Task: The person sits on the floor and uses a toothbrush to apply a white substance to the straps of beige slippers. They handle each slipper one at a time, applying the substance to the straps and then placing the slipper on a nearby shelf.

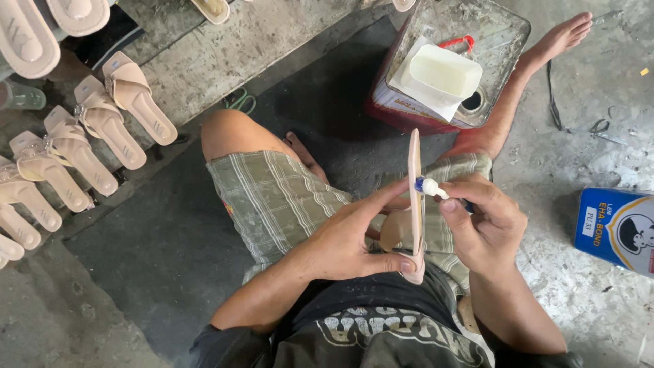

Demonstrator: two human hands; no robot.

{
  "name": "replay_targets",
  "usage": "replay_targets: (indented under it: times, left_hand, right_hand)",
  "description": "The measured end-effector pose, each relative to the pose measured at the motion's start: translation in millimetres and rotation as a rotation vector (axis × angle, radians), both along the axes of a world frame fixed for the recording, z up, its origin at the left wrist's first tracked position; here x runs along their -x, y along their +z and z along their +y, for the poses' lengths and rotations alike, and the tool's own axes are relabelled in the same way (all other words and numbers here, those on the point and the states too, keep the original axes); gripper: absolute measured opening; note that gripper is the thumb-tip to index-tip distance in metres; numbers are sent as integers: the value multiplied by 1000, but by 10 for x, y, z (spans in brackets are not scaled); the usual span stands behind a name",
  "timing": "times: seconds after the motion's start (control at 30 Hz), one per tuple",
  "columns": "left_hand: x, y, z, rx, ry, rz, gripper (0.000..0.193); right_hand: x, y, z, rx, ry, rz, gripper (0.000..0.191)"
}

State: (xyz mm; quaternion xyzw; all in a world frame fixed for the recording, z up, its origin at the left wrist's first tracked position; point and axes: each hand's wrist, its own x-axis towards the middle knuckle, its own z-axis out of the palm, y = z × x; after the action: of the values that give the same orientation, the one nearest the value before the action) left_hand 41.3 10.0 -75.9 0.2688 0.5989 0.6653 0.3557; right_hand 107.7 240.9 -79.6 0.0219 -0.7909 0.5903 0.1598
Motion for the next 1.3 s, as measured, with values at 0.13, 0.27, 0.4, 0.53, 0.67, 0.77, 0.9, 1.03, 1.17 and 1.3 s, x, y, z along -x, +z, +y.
replay_targets:
  times: [0.13, 0.27, 0.4, 0.53, 0.67, 0.77, 0.9, 1.03, 1.17, 1.3]
  left_hand:
    - [7, 60, -42, -29, -4, -88, 110]
    - [19, 94, -92, -51, -5, -85, 113]
    - [39, 107, -138, -66, -8, -137, 114]
    - [65, 86, -152, -117, -7, -141, 109]
    - [81, 56, -191, -189, -5, -194, 102]
    - [87, 42, -204, -183, -16, -207, 93]
    - [83, 51, -156, -247, 25, -106, 69]
    - [60, 83, -111, -167, 90, 76, 62]
    - [20, 85, -77, -110, 132, 56, 64]
    - [-1, 46, -62, -73, 200, 63, 64]
  right_hand:
    - [-34, 25, -3, -43, 7, -33, 11]
    - [-74, 66, -5, -80, 20, -41, 10]
    - [-113, 99, 15, -156, 18, -59, 13]
    - [-138, 100, 47, -224, 56, -35, 14]
    - [-159, 98, 74, -232, 109, -20, 14]
    - [-155, 104, 98, -249, 123, -3, 14]
    - [-136, 96, 112, -252, 41, 4, 14]
    - [-127, 52, 64, -301, -23, 5, 15]
    - [-121, 17, -10, -322, 31, 41, 15]
    - [-156, 24, -62, -321, 86, 30, 16]
